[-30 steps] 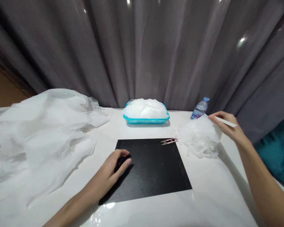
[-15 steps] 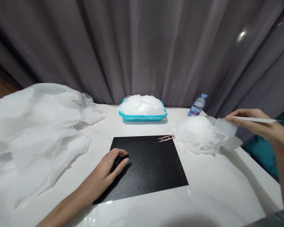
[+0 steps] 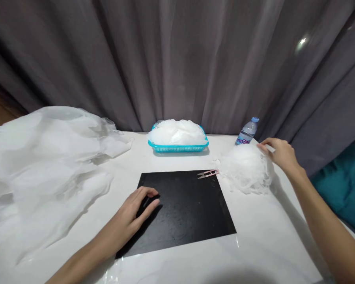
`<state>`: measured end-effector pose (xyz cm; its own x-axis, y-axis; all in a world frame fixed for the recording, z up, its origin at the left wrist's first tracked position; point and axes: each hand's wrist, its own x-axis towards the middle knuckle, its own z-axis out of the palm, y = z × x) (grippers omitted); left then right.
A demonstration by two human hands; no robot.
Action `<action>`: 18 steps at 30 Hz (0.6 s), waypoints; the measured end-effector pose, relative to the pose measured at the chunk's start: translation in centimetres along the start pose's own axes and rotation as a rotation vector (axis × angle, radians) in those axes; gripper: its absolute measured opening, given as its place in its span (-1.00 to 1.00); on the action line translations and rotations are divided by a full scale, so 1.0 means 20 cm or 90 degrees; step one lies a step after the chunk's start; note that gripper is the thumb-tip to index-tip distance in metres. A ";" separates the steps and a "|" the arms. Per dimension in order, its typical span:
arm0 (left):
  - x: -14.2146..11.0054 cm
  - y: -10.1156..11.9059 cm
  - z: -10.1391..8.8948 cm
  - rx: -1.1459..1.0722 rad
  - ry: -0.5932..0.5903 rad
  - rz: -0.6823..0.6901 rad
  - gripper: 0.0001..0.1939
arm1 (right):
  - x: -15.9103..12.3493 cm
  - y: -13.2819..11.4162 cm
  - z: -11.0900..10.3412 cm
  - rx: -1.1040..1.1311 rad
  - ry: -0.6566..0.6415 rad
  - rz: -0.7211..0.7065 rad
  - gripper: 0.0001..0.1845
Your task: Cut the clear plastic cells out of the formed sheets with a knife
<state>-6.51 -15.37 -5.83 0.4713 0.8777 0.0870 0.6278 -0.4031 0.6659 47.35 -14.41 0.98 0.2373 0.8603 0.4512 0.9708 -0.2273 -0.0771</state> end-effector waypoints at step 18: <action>0.01 0.01 0.00 0.013 0.009 0.017 -0.67 | -0.22 -0.16 -0.25 0.047 0.097 0.168 -0.52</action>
<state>-6.33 -15.35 -5.60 0.4796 0.8699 0.1150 0.6272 -0.4316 0.6483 42.96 -19.73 3.77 0.4792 0.6959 0.5349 0.8774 -0.3954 -0.2715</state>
